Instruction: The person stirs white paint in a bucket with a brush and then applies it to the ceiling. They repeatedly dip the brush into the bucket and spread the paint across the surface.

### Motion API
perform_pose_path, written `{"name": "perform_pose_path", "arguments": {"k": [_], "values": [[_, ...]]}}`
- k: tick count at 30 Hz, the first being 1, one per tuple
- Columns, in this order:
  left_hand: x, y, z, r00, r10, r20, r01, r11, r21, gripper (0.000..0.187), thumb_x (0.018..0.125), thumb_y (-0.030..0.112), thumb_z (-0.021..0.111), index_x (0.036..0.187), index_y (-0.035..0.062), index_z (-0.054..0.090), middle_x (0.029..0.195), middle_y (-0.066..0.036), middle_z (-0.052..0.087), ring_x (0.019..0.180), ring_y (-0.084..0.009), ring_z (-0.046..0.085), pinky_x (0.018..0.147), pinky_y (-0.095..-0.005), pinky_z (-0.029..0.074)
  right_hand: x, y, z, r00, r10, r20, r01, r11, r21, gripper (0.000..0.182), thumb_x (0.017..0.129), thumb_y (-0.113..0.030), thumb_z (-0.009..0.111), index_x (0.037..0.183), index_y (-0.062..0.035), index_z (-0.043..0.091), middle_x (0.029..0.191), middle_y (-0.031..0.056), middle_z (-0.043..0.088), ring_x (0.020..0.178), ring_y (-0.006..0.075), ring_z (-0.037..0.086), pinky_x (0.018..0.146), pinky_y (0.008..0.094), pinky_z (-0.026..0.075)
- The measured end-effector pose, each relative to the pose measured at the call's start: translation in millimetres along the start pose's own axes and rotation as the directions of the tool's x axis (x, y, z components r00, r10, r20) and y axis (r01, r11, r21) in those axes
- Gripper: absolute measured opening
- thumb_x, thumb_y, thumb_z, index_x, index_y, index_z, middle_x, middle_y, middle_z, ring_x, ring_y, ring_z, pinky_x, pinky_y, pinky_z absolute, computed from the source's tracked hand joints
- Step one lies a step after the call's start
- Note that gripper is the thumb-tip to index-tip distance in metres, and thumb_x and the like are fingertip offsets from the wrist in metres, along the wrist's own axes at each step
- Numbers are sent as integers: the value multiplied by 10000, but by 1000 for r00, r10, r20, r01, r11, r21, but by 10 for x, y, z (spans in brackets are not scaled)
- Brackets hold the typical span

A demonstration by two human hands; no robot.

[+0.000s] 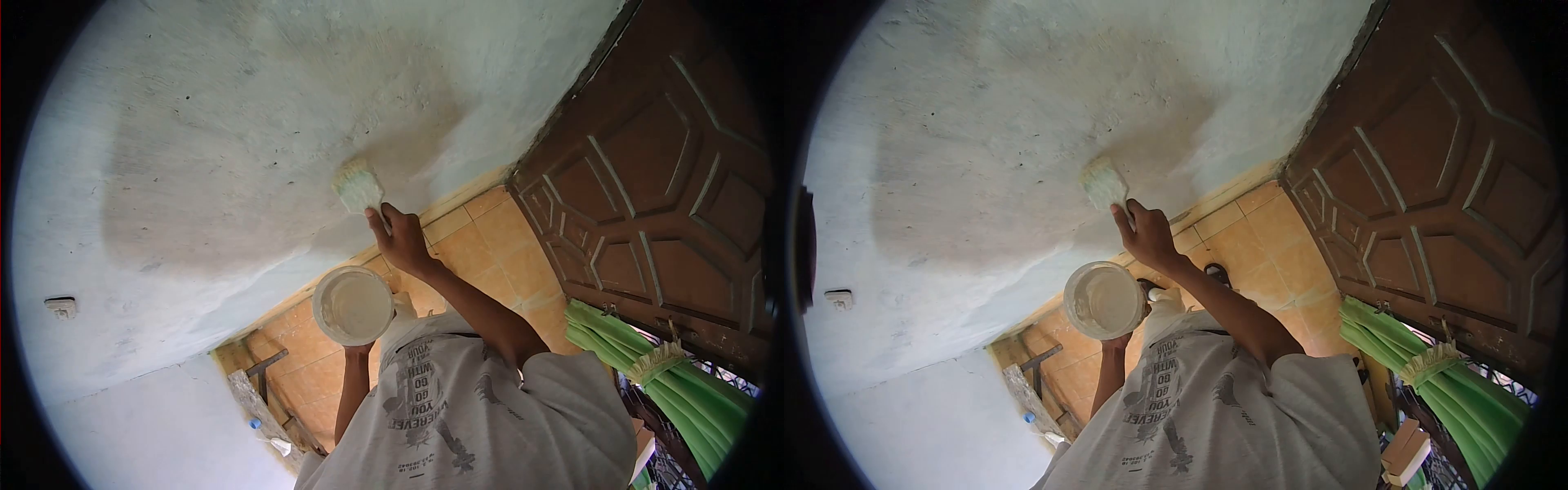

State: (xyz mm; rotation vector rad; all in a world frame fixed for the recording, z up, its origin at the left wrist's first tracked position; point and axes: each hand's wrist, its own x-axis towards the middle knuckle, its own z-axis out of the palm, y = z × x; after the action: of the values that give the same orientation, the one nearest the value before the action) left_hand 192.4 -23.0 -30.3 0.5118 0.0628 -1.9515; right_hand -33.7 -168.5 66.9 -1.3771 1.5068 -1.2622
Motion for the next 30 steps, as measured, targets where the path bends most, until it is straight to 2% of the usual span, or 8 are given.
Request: {"name": "perform_pose_path", "arguments": {"k": [4, 10, 15, 16, 19, 22, 26, 30], "values": [[-12, -5, -7, 1000, 12, 5, -12, 1000, -6, 818, 983, 712, 497, 1613, 205, 374, 1638, -149, 405, 1496, -461, 380, 1119, -818, 325, 22, 665, 299, 993, -18, -119, 17, 1000, -5, 426, 1067, -380, 587, 858, -11, 632, 631, 219, 631, 633, 453, 659, 571, 508, 485], [-137, -9, -56, 999, 45, -6, -45, 999, -23, 815, 985, 710, 496, 1613, 205, 375, 1639, -148, 405, 1498, -458, 379, 1125, -815, 323, -49, 1879, 473, 985, 166, -39, -170, 975, -147, 544, 1073, -476, 519, 842, -4, 657, 677, 231, 658, 684, 472, 670, 645, 553, 507], [-251, -44, -138, 996, 85, -18, -86, 995, -48, 812, 987, 708, 496, 1613, 205, 375, 1640, -148, 404, 1499, -455, 379, 1130, -812, 321, -62, 2116, 418, 935, 344, 81, -336, 936, -103, 578, 1067, -466, 518, 778, 6, 688, 630, 176, 673, 624, 392, 691, 657, 500, 533], [-271, -44, -162, 995, 97, -17, -98, 994, -51, 811, 987, 708, 495, 1613, 205, 375, 1640, -147, 404, 1499, -454, 379, 1131, -812, 320, -46, 2109, 414, 925, 368, 97, -359, 928, -97, 581, 1066, -461, 519, 769, 7, 694, 614, 161, 674, 608, 368, 696, 654, 485, 538], [-296, -55, -153, 994, 106, 4, -106, 992, -72, 810, 988, 707, 495, 1613, 206, 375, 1640, -147, 404, 1500, -452, 379, 1133, -810, 319, 2, 1928, 358, 912, 383, 144, -386, 922, -8, 520, 1084, -430, 554, 823, 0, 688, 557, 52, 611, 498, 158, 606, 536, 356, 486], [-254, -75, 65, 992, 56, 113, -44, 993, -105, 920, 912, 744, 566, 1576, 127, 409, 1528, -329, 441, 1366, -516, 469, 985, -671, 450, 67, 1479, 272, 902, 405, 147, -417, 907, 60, 506, 1088, -404, 549, 841, 13, 693, 552, 52, 601, 483, 153, 582, 524, 352, 474], [-135, 151, -446, 980, 189, -56, -188, 982, 13, 885, 923, 730, 558, 1565, 135, 424, 1534, -283, 461, 1370, -516, 471, 1000, -683, 451, 69, 725, 132, 908, 385, 167, -412, 893, 182, 476, 1086, -372, 543, 891, 29, 710, 559, 54, 608, 483, 143, 573, 518, 332, 472], [-207, 303, -445, 980, 194, -41, -195, 980, -40, 852, 943, 700, 556, 1561, 128, 424, 1548, -235, 468, 1379, -516, 466, 1025, -702, 445, 133, -131, -55, 901, 376, 215, -419, 883, 211, 447, 1070, -347, 553, 938, 42, 730, 583, 62, 629, 497, 140, 587, 520, 322, 485]]}}
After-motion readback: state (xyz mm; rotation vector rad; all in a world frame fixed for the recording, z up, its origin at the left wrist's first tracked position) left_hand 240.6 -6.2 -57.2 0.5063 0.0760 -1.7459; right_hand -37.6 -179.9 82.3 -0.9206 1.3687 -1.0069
